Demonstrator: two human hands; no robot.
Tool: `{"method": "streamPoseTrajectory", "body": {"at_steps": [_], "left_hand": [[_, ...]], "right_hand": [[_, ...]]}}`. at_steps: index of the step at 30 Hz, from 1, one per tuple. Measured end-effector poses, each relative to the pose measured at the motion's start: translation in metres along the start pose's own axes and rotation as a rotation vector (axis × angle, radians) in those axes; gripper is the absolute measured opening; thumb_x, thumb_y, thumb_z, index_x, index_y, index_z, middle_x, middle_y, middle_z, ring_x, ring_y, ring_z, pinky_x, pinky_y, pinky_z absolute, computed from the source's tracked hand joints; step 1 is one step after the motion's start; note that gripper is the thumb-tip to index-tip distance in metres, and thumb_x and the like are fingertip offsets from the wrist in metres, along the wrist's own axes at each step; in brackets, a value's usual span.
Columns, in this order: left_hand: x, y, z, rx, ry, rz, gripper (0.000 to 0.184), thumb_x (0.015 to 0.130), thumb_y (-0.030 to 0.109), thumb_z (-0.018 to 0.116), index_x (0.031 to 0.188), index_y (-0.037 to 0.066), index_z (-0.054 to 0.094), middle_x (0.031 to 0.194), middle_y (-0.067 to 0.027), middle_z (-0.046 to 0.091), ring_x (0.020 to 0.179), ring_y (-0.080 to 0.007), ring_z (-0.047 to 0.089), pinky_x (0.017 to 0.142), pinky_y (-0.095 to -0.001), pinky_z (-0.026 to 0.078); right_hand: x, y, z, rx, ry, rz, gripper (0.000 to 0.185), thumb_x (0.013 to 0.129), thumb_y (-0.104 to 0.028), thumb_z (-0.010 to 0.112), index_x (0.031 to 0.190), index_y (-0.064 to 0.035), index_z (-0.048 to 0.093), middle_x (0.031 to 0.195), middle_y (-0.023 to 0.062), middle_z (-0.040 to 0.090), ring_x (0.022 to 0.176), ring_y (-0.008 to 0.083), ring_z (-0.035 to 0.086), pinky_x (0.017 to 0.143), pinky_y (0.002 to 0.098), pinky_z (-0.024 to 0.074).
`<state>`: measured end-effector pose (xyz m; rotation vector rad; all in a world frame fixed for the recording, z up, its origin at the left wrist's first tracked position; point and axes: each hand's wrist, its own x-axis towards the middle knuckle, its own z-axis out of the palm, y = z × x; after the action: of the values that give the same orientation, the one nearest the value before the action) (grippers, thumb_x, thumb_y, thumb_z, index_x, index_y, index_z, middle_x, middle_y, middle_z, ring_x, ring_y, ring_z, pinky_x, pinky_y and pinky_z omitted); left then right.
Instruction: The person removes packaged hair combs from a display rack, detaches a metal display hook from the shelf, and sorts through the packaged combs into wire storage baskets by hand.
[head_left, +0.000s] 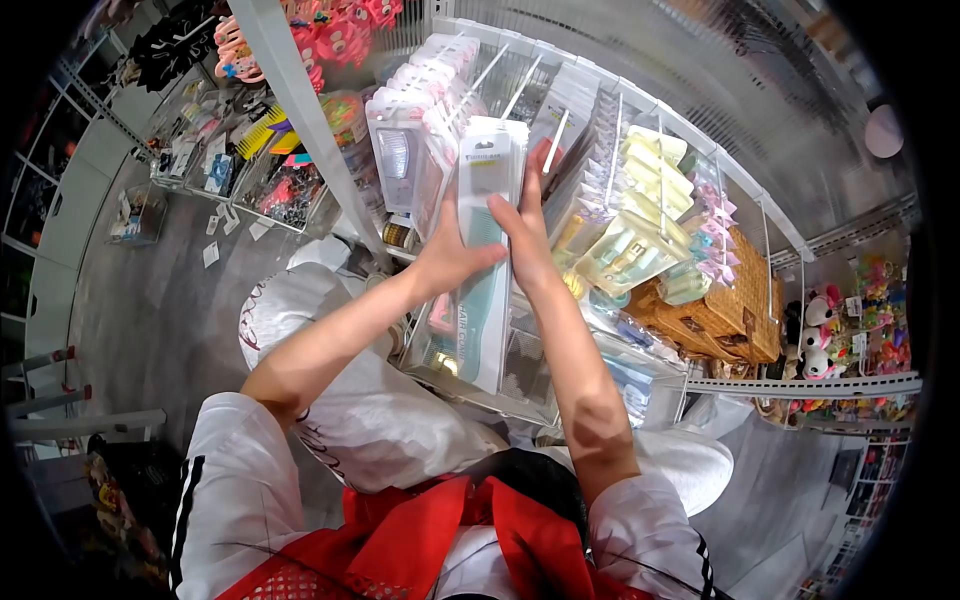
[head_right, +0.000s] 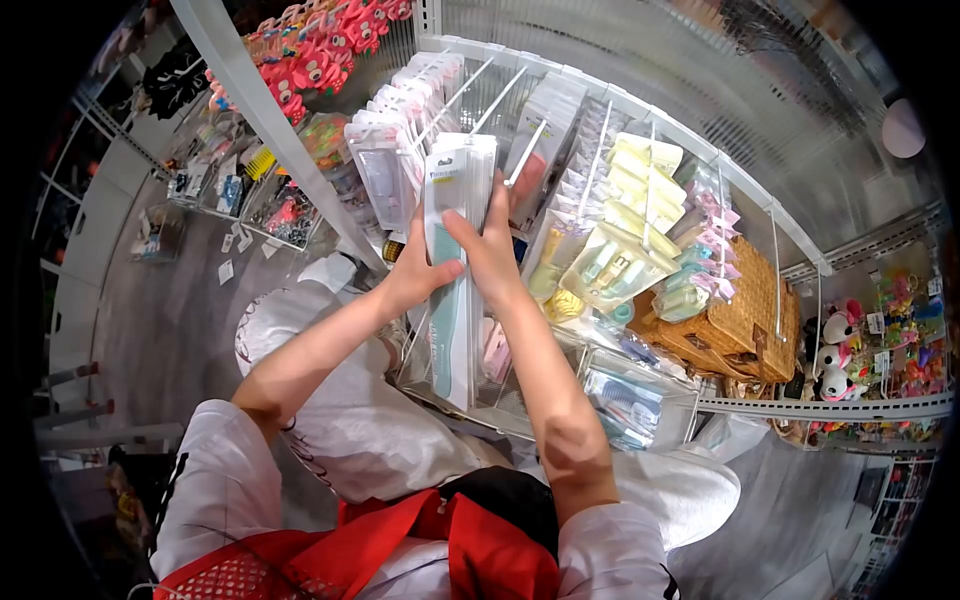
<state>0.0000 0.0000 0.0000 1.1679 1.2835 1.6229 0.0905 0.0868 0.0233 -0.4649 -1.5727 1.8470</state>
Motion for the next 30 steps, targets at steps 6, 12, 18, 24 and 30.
{"method": "streamPoseTrajectory", "body": {"at_steps": [6,12,18,24,30], "left_hand": [[0.0,-0.017,-0.007,0.125,0.105,0.074,0.094,0.073,0.041,0.063,0.134,-0.001,0.006,0.131,-0.0148,0.027,0.122,-0.0233,0.029,0.1,-0.0344,0.025],[-0.006,-0.015,-0.005,-0.369,-0.059,-0.118,0.07,0.088,0.053,0.031,0.135,0.004,0.014,0.13,-0.0119,0.033,0.12,-0.0204,0.033,0.1,-0.0321,0.026],[-0.025,0.02,0.014,-0.523,-0.035,-0.255,0.072,0.088,0.058,0.017,0.133,0.002,0.022,0.133,-0.0121,0.032,0.123,-0.0206,0.032,0.101,-0.0325,0.028],[-0.014,-0.002,0.016,-0.38,0.152,-0.063,0.061,0.09,0.048,0.031,0.126,-0.001,0.029,0.122,-0.0139,0.039,0.114,-0.02,0.037,0.096,-0.0311,0.029],[-0.011,-0.017,0.015,-0.146,0.379,0.015,0.058,0.089,0.044,0.035,0.124,-0.002,0.029,0.122,-0.0148,0.036,0.115,-0.0224,0.034,0.096,-0.0306,0.028]], "right_hand": [[-0.001,0.012,0.009,0.016,0.022,-0.106,0.083,0.077,-0.027,0.059,0.133,0.0067,0.009,0.132,0.0222,0.027,0.122,0.0279,0.029,0.1,0.035,0.024],[-0.011,0.001,0.027,-0.779,0.275,-0.267,0.089,0.072,-0.038,0.062,0.129,0.0115,0.015,0.128,0.0338,0.024,0.119,0.0449,0.026,0.1,0.0449,0.0217],[-0.024,-0.038,0.05,-1.099,0.32,-0.123,0.09,0.071,-0.041,0.063,0.129,0.0109,0.017,0.127,0.0329,0.026,0.119,0.044,0.027,0.097,0.0516,0.0215],[-0.016,-0.013,0.031,-0.76,0.313,-0.294,0.085,0.073,-0.035,0.063,0.128,0.0119,0.018,0.124,0.0313,0.032,0.116,0.0392,0.035,0.098,0.0405,0.0262],[-0.005,0.005,0.019,-0.073,0.138,-0.03,0.081,0.073,-0.027,0.062,0.126,0.0159,0.018,0.12,0.0261,0.039,0.111,0.03,0.041,0.095,0.0329,0.031]]}}
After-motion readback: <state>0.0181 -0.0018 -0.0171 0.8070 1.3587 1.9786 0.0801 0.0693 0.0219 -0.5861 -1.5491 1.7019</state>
